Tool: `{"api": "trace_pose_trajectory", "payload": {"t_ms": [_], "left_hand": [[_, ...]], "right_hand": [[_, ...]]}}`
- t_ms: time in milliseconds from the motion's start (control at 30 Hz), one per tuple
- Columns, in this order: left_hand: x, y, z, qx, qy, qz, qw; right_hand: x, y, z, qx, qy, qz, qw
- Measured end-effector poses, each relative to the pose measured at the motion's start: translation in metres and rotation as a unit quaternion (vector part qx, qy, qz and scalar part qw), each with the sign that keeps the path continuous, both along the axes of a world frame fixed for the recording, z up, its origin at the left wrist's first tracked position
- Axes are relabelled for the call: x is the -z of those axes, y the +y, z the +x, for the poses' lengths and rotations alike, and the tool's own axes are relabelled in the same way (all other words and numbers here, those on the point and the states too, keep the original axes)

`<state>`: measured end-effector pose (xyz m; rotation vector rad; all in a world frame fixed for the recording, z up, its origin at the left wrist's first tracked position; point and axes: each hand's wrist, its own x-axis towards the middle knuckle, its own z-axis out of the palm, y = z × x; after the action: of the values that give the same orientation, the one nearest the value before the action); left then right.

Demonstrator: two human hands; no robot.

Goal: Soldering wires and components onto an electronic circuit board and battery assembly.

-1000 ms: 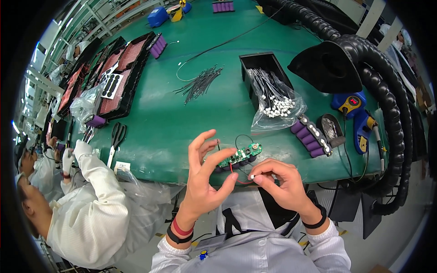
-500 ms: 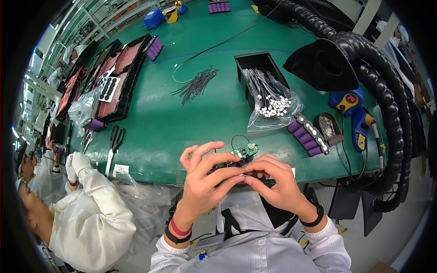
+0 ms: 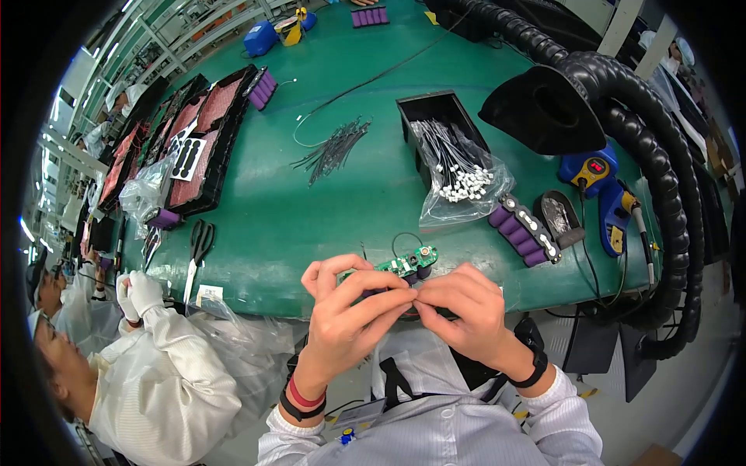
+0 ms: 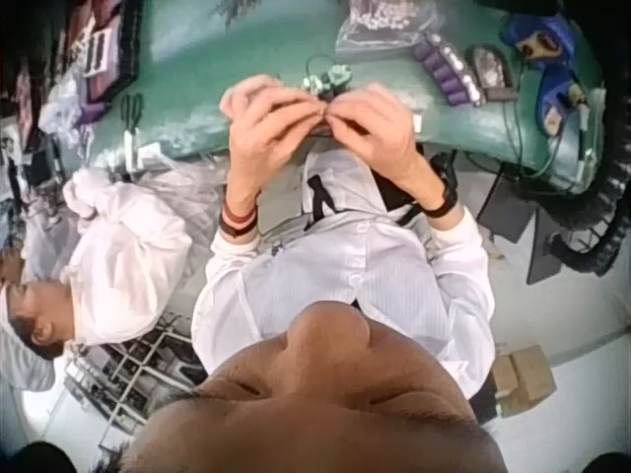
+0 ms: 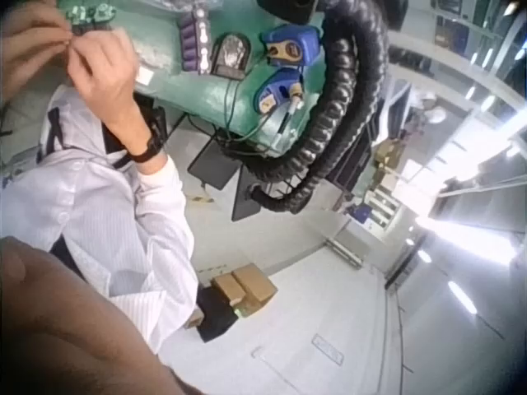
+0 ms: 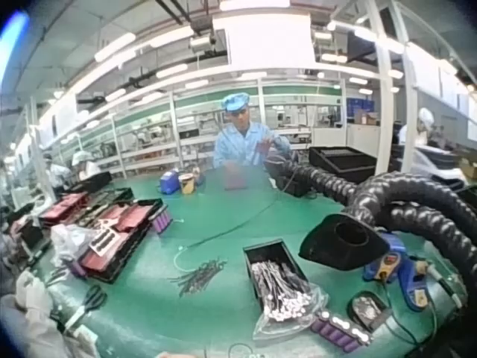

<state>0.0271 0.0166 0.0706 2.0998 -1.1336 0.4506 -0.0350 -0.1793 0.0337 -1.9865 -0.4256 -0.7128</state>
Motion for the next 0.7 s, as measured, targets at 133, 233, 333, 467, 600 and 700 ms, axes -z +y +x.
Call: {"api": "trace_pose_trajectory", "payload": {"t_ms": [133, 233, 333, 467, 600, 700], "left_hand": [[-0.003, 0.002, -0.001, -0.026, -0.01, -0.002, 1.0], [-0.002, 0.006, -0.002, -0.032, -0.084, 0.033, 0.995], [0.003, 0.011, -0.002, -0.032, -0.156, 0.05, 0.986], [0.017, 0.017, -0.001, -0.034, -0.219, 0.045, 0.974], [0.025, 0.016, -0.002, -0.046, -0.248, 0.029, 0.967], [0.024, 0.016, -0.004, -0.055, -0.249, 0.035, 0.966]], "right_hand": [[0.0, 0.004, 0.001, 0.077, -0.104, -0.098, 0.987], [-0.001, 0.004, 0.001, 0.062, -0.083, -0.081, 0.991], [-0.01, 0.001, 0.004, -0.003, 0.007, 0.005, 1.0], [-0.022, -0.008, 0.007, -0.1, 0.163, 0.111, 0.975], [-0.028, -0.01, 0.009, -0.104, 0.208, 0.12, 0.965], [-0.027, -0.012, 0.012, -0.106, 0.151, 0.082, 0.979]]}}
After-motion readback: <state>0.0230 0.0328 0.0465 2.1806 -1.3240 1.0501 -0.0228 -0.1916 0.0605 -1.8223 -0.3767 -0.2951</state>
